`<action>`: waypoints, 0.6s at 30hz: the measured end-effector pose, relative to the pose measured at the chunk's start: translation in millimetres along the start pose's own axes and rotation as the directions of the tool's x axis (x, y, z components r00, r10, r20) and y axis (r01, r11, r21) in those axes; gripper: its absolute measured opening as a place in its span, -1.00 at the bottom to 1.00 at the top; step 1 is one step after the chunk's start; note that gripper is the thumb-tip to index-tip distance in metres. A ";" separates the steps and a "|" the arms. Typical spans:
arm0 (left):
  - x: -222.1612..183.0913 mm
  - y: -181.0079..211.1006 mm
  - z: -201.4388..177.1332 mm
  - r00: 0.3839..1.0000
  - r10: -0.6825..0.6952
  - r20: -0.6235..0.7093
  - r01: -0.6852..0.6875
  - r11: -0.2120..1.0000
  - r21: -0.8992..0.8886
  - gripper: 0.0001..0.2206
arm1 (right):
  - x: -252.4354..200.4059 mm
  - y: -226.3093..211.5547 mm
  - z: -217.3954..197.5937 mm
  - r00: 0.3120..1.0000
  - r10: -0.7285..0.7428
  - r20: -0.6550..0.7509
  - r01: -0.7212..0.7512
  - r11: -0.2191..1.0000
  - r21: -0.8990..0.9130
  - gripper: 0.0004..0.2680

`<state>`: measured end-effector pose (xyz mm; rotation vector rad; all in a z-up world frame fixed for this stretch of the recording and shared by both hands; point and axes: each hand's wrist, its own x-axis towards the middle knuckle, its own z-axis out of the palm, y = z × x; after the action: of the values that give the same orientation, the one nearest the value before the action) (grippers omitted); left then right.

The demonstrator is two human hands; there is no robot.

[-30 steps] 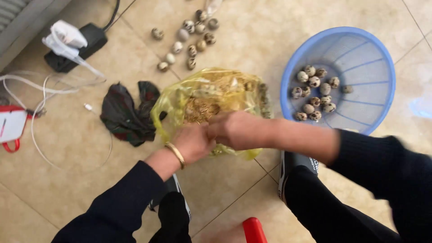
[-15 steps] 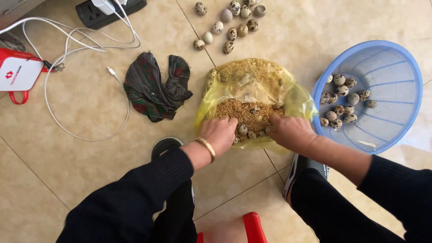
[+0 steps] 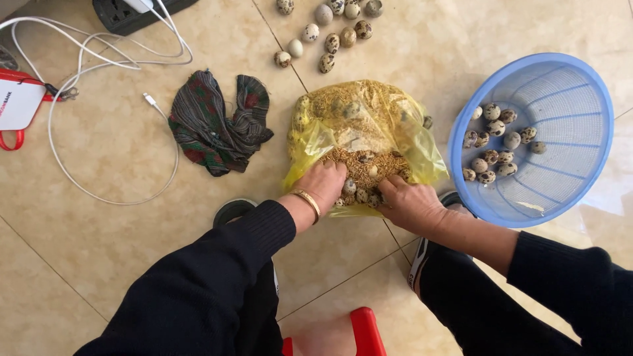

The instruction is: Sorting quail eggs by picking them out of a bag of grain and from the floor and placing them into a blue plastic basket.

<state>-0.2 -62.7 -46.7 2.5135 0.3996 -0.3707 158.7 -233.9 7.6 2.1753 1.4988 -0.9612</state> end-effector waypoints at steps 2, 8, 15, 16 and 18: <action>2.6 -4.5 12.7 1.000 0.016 -0.004 -0.016 1.000 0.002 -0.86 | 4.0 3.9 6.4 0.998 0.043 0.040 -0.044 0.998 0.047 -0.71; 10.4 -12.1 42.6 1.000 0.026 -0.018 -0.027 0.999 -0.047 -0.80 | 7.0 6.1 -4.0 0.924 0.254 0.285 -0.341 0.885 0.318 -0.75; -3.1 0.2 3.9 0.998 -0.017 0.062 0.014 0.999 0.049 -0.68 | 5.2 -10.2 -15.0 0.894 0.255 0.369 -0.380 0.867 0.323 -0.67; -5.3 4.4 -6.2 0.998 -0.018 0.063 0.015 0.999 0.050 -0.68 | 5.8 -12.4 -10.2 0.894 0.253 0.369 -0.380 0.866 0.324 -0.67; -9.8 12.6 -26.4 0.956 -0.193 0.221 0.244 0.942 -0.231 -0.63 | 7.0 -17.1 -0.6 0.898 0.296 0.324 -0.394 0.869 0.298 -0.60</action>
<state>-0.1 -59.7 -16.0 2.1631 0.6108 -0.6079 144.8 -222.0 5.0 2.3247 0.8112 -1.4111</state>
